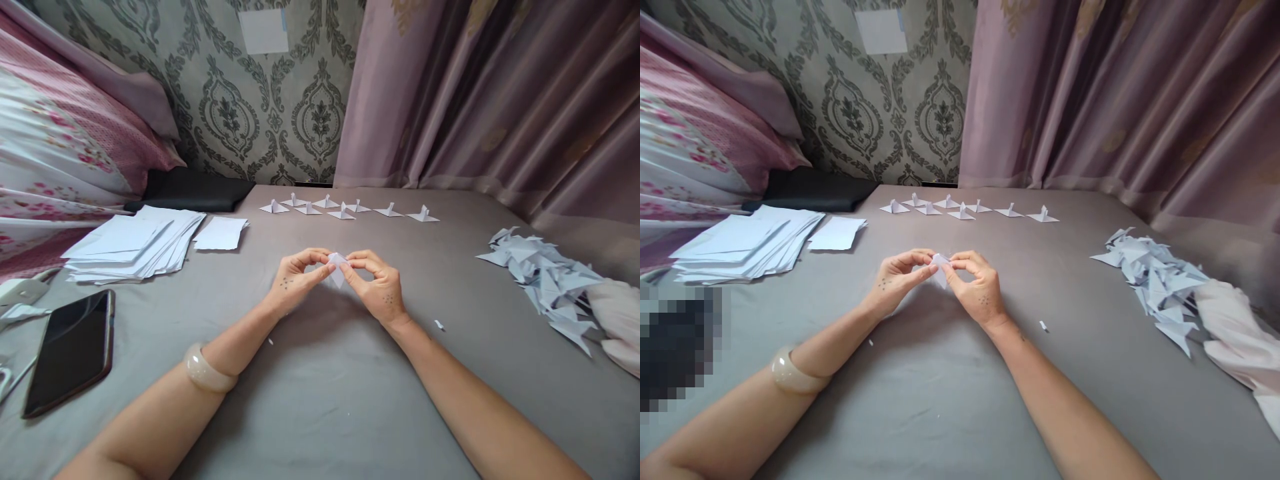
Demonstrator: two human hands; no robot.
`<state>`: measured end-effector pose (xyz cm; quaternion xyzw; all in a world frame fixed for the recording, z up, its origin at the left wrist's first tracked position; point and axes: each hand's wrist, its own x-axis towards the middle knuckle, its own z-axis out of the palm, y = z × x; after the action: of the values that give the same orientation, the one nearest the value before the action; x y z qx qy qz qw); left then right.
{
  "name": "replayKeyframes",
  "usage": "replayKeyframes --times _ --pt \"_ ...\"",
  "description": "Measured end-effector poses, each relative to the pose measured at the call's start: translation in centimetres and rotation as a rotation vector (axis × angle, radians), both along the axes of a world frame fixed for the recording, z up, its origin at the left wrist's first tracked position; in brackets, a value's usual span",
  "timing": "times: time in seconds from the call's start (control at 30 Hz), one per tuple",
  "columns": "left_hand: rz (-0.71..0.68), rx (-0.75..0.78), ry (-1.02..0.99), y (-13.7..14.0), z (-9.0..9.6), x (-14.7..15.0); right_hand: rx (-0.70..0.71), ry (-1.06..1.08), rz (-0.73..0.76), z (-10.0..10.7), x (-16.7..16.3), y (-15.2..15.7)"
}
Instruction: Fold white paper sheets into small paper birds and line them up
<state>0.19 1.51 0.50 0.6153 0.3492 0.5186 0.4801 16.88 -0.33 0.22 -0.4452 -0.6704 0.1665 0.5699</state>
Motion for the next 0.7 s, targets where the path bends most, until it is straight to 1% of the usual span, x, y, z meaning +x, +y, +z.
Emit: replayKeyframes --times 0.13,0.27,0.37,0.43,0.53,0.6,0.63,0.7 --pt "0.010 -0.062 -0.066 -0.05 -0.08 0.20 0.006 0.006 -0.012 0.12 -0.28 -0.15" --pt "-0.024 -0.139 -0.127 -0.09 -0.17 0.23 -0.020 0.044 0.003 0.33 -0.33 -0.36" --pt "-0.053 -0.198 -0.178 -0.09 -0.18 0.26 -0.100 0.101 0.002 0.40 -0.38 -0.46" --pt "-0.066 -0.227 -0.203 -0.05 -0.16 0.29 -0.166 0.177 0.010 0.31 -0.44 -0.40" --pt "-0.084 -0.243 -0.221 0.07 -0.14 0.29 -0.230 0.267 0.034 0.12 -0.41 -0.13" --pt "-0.079 -0.216 -0.204 0.13 -0.16 0.22 -0.240 0.230 0.028 0.16 -0.19 0.03" --pt "-0.072 -0.184 -0.168 0.12 -0.18 0.16 -0.233 0.171 0.020 0.29 -0.01 0.08" --pt "-0.046 -0.069 -0.022 0.01 -0.24 0.07 -0.182 -0.032 0.025 0.79 0.44 0.05"
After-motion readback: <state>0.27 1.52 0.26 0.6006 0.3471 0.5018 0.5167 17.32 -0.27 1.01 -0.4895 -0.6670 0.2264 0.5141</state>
